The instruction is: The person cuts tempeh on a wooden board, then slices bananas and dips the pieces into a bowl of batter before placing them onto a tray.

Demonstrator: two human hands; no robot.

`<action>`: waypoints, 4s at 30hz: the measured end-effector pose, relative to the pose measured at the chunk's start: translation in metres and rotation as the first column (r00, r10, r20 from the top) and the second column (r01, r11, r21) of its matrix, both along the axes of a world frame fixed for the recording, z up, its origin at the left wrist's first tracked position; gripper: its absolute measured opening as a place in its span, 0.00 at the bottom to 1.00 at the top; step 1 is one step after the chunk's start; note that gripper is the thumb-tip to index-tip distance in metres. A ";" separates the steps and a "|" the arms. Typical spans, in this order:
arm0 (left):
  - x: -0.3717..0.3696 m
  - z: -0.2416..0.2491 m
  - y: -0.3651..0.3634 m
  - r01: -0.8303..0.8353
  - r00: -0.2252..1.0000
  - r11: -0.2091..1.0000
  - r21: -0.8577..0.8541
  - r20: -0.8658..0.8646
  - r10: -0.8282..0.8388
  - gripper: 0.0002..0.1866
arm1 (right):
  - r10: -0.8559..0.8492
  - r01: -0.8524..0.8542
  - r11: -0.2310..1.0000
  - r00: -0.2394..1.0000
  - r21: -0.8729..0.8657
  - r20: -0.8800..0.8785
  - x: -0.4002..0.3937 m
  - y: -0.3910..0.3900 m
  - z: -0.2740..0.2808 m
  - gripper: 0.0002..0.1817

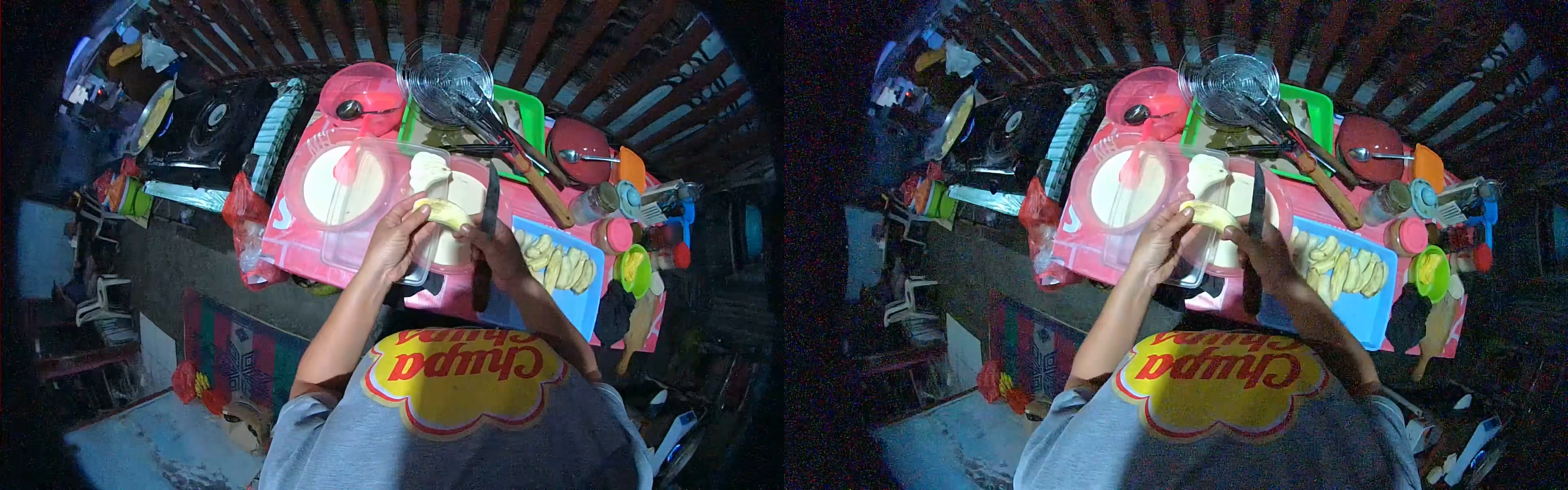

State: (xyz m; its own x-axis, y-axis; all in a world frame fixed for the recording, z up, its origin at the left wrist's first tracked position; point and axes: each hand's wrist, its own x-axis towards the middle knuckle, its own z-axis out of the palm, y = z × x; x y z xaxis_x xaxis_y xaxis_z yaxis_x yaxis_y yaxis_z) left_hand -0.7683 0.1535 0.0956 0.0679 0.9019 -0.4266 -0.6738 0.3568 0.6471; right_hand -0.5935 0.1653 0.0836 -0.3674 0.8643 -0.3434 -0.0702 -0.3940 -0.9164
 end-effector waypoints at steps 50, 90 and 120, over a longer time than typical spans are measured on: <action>-0.044 -0.072 -0.015 0.415 -0.022 0.860 0.297 -0.942 0.336 0.19 | -0.242 -0.321 0.776 0.645 0.544 0.725 -0.062 0.017 -0.046 0.16; 0.259 -0.110 0.019 0.846 -0.213 0.532 0.033 -0.894 0.394 0.26 | -0.529 0.165 0.840 0.461 0.517 0.712 0.240 -0.107 -0.082 0.17; 0.091 -0.022 -0.005 -0.237 0.896 0.969 -0.073 0.369 0.247 0.17 | -0.151 0.150 0.989 0.983 0.015 0.109 0.088 -0.108 -0.034 0.08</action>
State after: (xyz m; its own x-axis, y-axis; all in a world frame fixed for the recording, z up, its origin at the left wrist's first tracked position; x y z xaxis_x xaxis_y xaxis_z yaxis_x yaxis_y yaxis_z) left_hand -0.6772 0.1481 0.0740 0.0075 0.9000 -0.4357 -0.9312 0.1651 0.3250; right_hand -0.5058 0.0570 0.0496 -0.1933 0.9092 -0.3688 -0.0273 -0.3808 -0.9243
